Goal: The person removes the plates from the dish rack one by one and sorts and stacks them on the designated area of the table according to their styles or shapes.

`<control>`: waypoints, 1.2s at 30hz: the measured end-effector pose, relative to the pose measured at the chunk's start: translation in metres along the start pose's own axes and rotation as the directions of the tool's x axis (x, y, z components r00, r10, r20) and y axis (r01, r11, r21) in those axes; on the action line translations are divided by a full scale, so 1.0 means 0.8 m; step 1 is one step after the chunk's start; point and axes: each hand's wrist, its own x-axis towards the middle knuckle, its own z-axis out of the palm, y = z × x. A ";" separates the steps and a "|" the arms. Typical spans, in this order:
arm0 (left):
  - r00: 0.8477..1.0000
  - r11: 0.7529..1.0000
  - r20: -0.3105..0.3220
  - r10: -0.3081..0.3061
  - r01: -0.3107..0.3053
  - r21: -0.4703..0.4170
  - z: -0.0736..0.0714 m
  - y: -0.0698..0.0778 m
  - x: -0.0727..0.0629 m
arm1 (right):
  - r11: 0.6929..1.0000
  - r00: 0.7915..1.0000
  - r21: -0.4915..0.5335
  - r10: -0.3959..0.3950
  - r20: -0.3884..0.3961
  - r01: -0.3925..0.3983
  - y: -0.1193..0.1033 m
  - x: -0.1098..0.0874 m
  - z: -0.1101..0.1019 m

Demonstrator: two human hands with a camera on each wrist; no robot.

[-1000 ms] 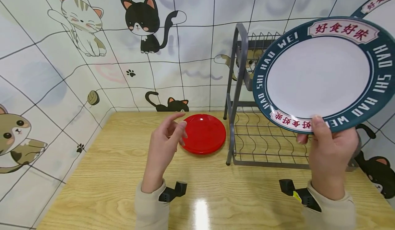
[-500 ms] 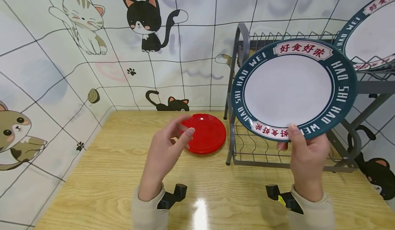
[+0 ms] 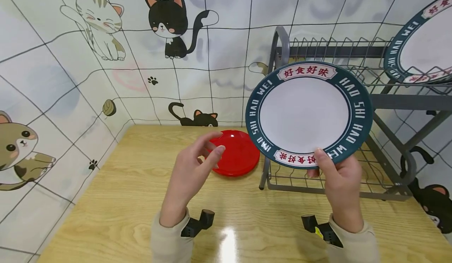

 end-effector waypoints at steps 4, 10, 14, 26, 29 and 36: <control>1.000 1.000 0.016 -0.001 0.001 -0.004 0.004 -0.002 0.002 | 0.999 0.999 -0.033 0.027 0.042 -0.025 0.002 -0.002 0.002; 1.000 1.000 0.029 -0.006 0.007 -0.025 0.005 -0.004 0.002 | 0.993 0.989 -0.098 0.074 0.129 -0.061 0.002 -0.004 0.006; 1.000 1.000 0.030 0.006 -0.005 -0.030 0.006 -0.004 0.002 | 0.979 0.979 -0.193 0.096 0.178 -0.061 0.001 -0.004 0.008; 1.000 0.999 0.028 -0.001 0.002 -0.034 0.007 -0.004 0.000 | 0.937 0.935 -0.331 0.211 0.284 -0.112 0.000 -0.007 0.009; 1.000 0.998 0.024 -0.006 0.008 -0.056 0.006 -0.006 -0.001 | 0.932 0.921 -0.343 0.231 0.315 -0.117 0.002 -0.007 0.009; 1.000 0.994 0.009 -0.026 0.027 -0.104 0.005 -0.007 -0.002 | 0.917 0.900 -0.371 0.281 0.333 -0.149 0.004 -0.004 0.009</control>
